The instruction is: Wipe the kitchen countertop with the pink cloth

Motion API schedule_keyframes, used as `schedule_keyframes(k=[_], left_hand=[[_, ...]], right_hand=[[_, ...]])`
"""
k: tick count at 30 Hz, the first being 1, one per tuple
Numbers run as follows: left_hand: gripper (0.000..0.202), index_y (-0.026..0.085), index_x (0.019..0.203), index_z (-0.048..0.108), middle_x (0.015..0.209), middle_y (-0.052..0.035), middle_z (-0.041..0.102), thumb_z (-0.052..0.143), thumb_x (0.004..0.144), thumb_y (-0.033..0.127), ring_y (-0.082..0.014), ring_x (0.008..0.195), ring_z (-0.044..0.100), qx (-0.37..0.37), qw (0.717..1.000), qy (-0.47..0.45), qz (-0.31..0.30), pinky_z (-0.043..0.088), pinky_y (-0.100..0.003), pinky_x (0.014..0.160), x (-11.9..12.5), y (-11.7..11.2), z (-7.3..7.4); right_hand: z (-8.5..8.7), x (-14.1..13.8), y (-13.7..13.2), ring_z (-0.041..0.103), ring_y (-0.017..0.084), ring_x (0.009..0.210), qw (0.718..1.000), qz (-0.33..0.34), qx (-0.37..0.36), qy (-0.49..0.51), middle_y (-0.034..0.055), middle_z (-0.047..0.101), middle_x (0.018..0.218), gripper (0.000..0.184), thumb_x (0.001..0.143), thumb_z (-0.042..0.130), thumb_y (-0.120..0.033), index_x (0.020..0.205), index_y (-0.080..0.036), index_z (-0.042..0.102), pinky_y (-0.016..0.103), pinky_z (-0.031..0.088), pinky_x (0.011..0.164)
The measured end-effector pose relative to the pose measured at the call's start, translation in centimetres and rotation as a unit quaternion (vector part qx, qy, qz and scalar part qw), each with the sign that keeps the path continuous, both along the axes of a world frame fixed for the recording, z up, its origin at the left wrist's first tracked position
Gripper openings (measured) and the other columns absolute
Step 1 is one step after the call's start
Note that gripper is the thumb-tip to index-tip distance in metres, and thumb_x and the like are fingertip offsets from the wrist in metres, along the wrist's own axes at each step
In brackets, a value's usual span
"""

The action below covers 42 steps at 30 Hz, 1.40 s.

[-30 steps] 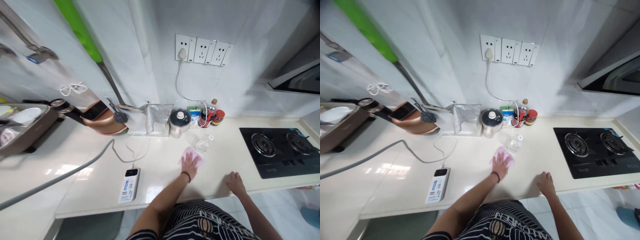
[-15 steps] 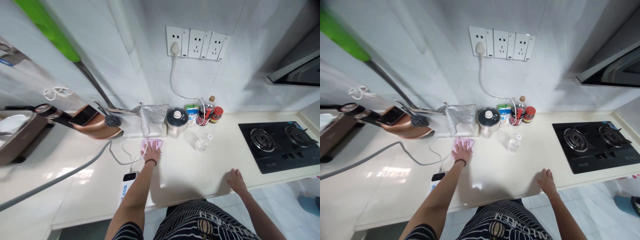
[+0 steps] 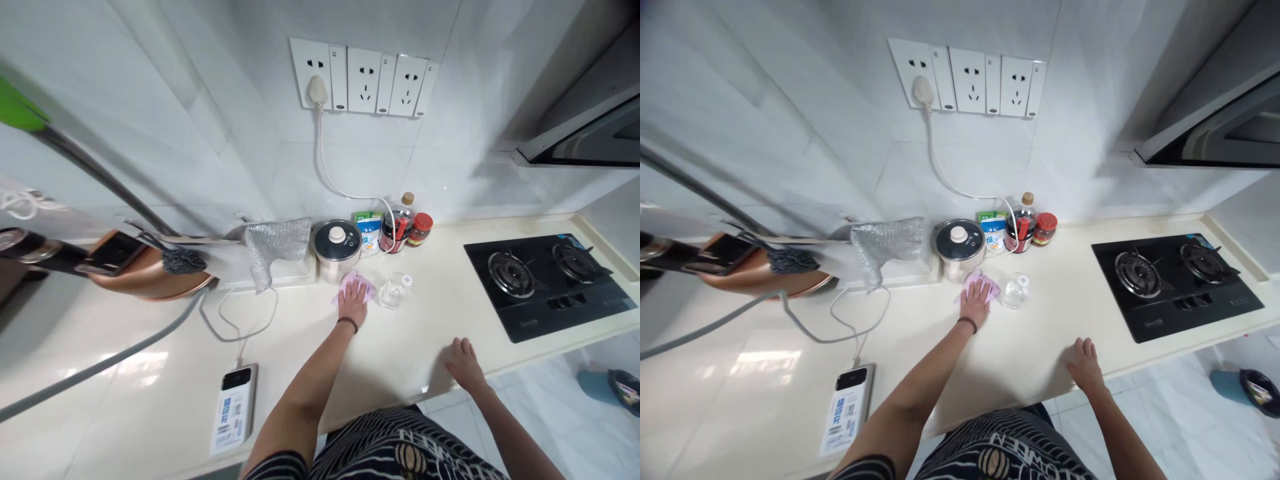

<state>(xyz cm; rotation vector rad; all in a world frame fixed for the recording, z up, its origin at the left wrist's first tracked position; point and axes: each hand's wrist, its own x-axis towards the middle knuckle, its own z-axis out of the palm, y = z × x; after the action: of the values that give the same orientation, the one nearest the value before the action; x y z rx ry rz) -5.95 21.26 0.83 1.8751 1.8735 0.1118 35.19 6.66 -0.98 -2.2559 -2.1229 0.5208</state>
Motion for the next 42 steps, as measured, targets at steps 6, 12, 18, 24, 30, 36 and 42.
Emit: schedule_keyframes(k=[6,12,18,24,30,36,42], left_hand=[[0.074,0.031,0.171,0.032,0.184,-0.0036,0.007,0.045,0.099,0.035,-0.0322,0.170,0.001,-0.024,0.999,-0.017,-0.035,0.003,-0.062,0.136,1.4,7.5,0.6],[0.073,0.032,0.171,0.032,0.184,-0.0035,0.007,0.044,0.099,0.034,-0.0327,0.170,0.001,-0.028,0.999,-0.012,-0.030,0.003,-0.062,0.136,2.0,5.1,1.2],[0.072,0.031,0.172,0.032,0.184,-0.0027,0.010,0.041,0.101,0.030,-0.0306,0.170,0.005,-0.024,0.999,0.004,0.034,0.007,-0.059,0.136,-2.5,-2.6,0.7],[0.069,0.018,0.173,0.026,0.183,-0.0144,0.009,0.031,0.106,0.036,-0.0378,0.169,0.006,-0.030,0.983,0.047,0.175,0.011,-0.066,0.134,-12.9,-6.3,1.3],[0.070,0.016,0.171,0.030,0.181,-0.0208,0.018,0.039,0.105,0.039,-0.0421,0.167,0.014,-0.015,0.934,0.079,0.349,0.021,-0.071,0.130,-19.9,-4.3,2.6],[0.068,0.011,0.171,0.028,0.181,-0.0243,0.010,0.038,0.107,0.033,-0.0477,0.166,0.010,-0.021,0.964,0.057,0.258,0.013,-0.075,0.128,-14.6,-6.1,1.5],[0.071,0.032,0.171,0.034,0.183,-0.0066,0.014,0.046,0.101,0.028,-0.0349,0.170,0.006,-0.015,0.994,0.042,0.099,0.006,-0.065,0.134,-4.9,-10.3,-0.4]], right_hand=[[0.0,0.0,0.0,0.036,0.045,0.159,0.997,-0.002,-0.057,-0.061,0.0196,0.053,0.161,0.080,0.080,0.061,-0.031,0.159,-0.018,0.051,0.062,0.031,0.129],[-0.1,0.0,0.0,0.031,0.044,0.161,0.993,-0.016,-0.081,-0.083,0.0269,0.046,0.165,0.081,0.083,0.058,-0.033,0.160,-0.006,0.048,0.057,0.030,0.130],[-0.5,0.4,0.0,0.040,0.047,0.154,0.998,0.022,-0.030,-0.047,0.0182,0.056,0.157,0.082,0.076,0.061,-0.030,0.157,-0.022,0.052,0.067,0.031,0.127],[-1.2,0.8,0.0,0.041,0.047,0.153,0.997,0.027,-0.026,-0.067,0.0226,0.059,0.152,0.082,0.076,0.060,-0.029,0.156,-0.014,0.053,0.066,0.032,0.126],[-1.1,1.1,0.0,0.042,0.045,0.152,0.994,0.055,-0.036,-0.093,0.0218,0.056,0.156,0.081,0.081,0.056,-0.028,0.161,-0.015,0.046,0.065,0.032,0.125],[-1.6,1.1,-0.1,0.041,0.046,0.152,0.991,0.067,-0.025,-0.110,0.0236,0.056,0.156,0.081,0.083,0.057,-0.028,0.162,-0.012,0.044,0.067,0.030,0.126],[-2.4,1.1,-0.3,0.035,0.044,0.158,0.988,0.036,-0.056,-0.140,0.0271,0.051,0.159,0.075,0.089,0.055,-0.033,0.158,-0.003,0.048,0.060,0.030,0.129]])
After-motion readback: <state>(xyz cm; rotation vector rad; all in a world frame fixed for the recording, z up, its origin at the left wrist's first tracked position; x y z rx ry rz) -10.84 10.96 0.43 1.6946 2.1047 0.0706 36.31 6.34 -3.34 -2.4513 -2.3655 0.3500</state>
